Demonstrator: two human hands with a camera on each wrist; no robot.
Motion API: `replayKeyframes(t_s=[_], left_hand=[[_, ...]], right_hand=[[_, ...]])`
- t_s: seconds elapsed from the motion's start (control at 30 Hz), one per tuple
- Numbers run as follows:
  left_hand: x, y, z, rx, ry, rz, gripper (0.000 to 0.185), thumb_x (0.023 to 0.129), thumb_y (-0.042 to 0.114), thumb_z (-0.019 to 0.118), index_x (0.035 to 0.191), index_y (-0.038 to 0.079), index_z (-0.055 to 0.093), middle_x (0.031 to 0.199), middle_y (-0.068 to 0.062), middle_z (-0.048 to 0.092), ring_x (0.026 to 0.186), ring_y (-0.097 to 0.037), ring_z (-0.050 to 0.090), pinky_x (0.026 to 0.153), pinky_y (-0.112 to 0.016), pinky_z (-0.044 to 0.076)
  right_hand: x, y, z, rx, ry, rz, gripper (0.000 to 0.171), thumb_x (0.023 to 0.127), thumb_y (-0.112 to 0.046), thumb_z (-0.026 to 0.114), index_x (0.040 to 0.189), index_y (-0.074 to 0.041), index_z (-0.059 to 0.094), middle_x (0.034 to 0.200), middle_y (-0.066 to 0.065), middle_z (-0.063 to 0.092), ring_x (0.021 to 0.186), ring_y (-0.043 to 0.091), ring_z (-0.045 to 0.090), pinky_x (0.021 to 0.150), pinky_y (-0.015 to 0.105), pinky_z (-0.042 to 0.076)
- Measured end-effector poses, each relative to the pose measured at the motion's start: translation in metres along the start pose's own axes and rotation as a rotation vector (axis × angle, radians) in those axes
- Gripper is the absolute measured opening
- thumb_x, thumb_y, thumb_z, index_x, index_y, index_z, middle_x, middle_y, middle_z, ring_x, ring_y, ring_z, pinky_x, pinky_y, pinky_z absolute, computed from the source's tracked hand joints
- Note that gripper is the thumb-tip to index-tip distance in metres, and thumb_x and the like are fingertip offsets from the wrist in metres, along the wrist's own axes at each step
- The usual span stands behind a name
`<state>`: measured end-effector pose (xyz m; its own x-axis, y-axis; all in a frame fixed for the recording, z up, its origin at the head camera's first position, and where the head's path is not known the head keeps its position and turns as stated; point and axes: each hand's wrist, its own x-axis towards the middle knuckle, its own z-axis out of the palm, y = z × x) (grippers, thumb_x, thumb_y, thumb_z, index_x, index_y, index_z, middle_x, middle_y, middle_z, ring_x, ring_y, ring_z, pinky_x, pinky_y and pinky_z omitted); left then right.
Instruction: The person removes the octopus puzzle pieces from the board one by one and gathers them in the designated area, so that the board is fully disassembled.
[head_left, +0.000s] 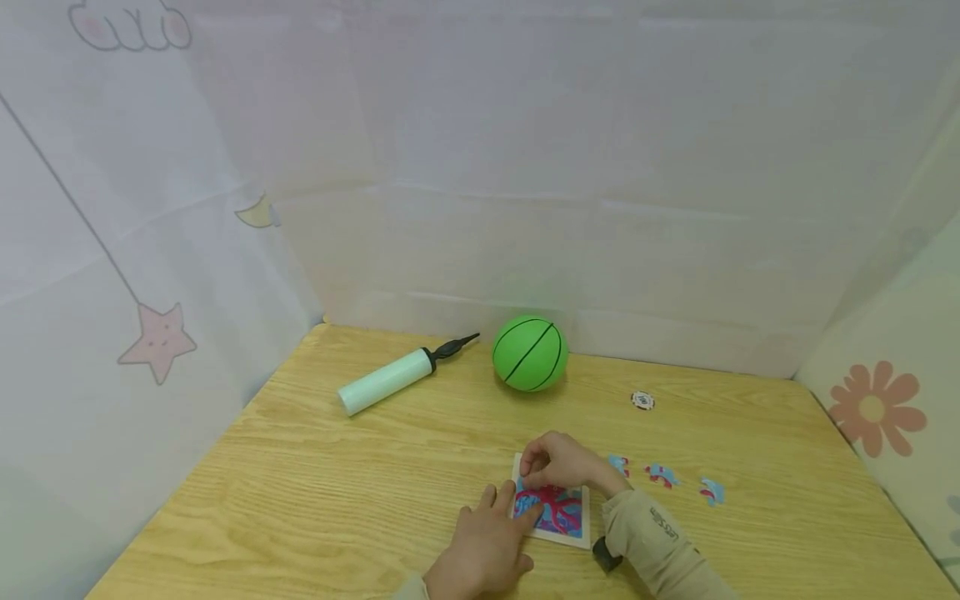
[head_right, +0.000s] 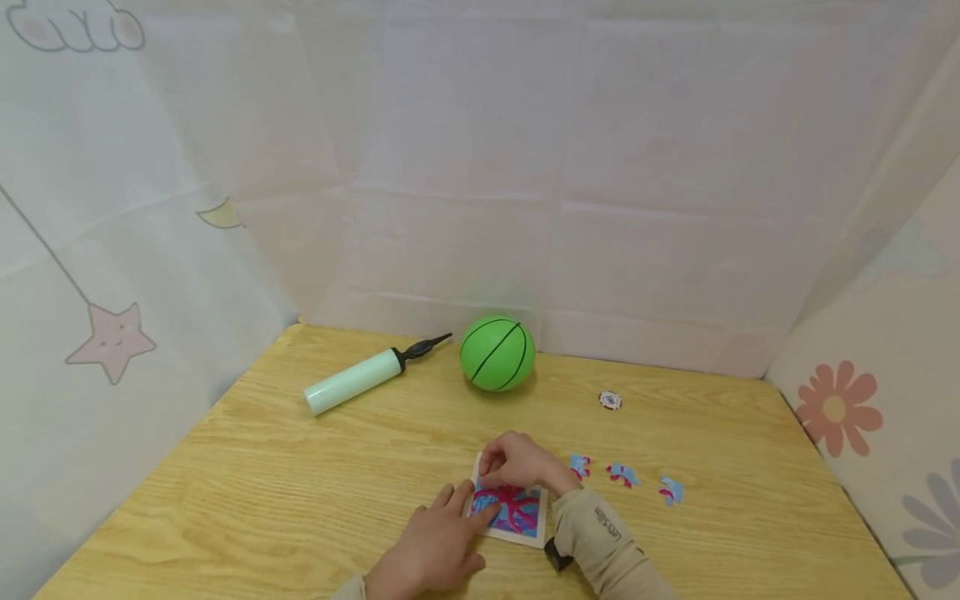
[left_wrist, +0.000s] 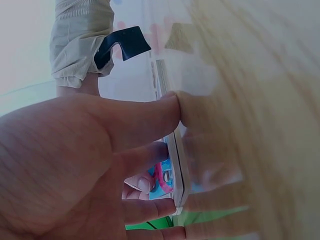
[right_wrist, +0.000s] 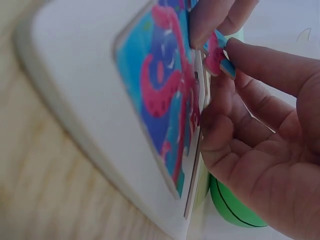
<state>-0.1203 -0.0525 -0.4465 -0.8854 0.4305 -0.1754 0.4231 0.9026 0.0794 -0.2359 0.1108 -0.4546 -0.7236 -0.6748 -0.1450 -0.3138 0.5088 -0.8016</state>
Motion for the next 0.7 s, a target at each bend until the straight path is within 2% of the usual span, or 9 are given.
replayKeyframes(t_s=[0.23,0.37,0.47,0.7], left_hand=[[0.001,0.001,0.000,-0.054,-0.025,-0.007,0.064,0.082,0.049,0.069,0.141,0.037,0.046,0.147,-0.009,0.037,0.129,-0.040,0.042,0.086,-0.059,0.048],[0.002,0.000,0.000,-0.057,-0.035,-0.017,0.064,0.083,0.049,0.068,0.141,0.039,0.045,0.147,-0.008,0.037,0.129,-0.039,0.041,0.086,-0.058,0.047],[0.003,0.000,0.000,-0.064,-0.042,-0.025,0.064,0.083,0.048,0.068,0.142,0.040,0.045,0.147,-0.008,0.037,0.130,-0.039,0.040,0.087,-0.059,0.046],[0.003,0.000,0.001,-0.088,-0.046,-0.045,0.063,0.083,0.047,0.069,0.141,0.039,0.046,0.147,-0.009,0.037,0.131,-0.038,0.040,0.089,-0.058,0.045]], right_hand=[[-0.002,0.003,-0.001,0.082,-0.005,0.021,0.004,0.085,-0.005,0.069,0.086,-0.004,0.066,0.073,-0.001,0.063,0.060,0.010,0.052,0.054,0.023,0.044],[-0.005,0.002,-0.006,0.121,0.020,0.008,0.006,0.086,-0.007,0.069,0.088,-0.002,0.066,0.076,0.001,0.064,0.066,0.011,0.057,0.060,0.025,0.048],[-0.008,0.000,-0.011,0.167,0.028,0.004,0.008,0.087,-0.008,0.069,0.090,-0.001,0.065,0.078,0.004,0.066,0.071,0.014,0.061,0.066,0.028,0.052],[-0.015,0.005,-0.021,0.244,0.043,0.026,0.014,0.088,-0.007,0.067,0.097,0.003,0.065,0.084,0.007,0.067,0.077,0.017,0.064,0.070,0.034,0.056]])
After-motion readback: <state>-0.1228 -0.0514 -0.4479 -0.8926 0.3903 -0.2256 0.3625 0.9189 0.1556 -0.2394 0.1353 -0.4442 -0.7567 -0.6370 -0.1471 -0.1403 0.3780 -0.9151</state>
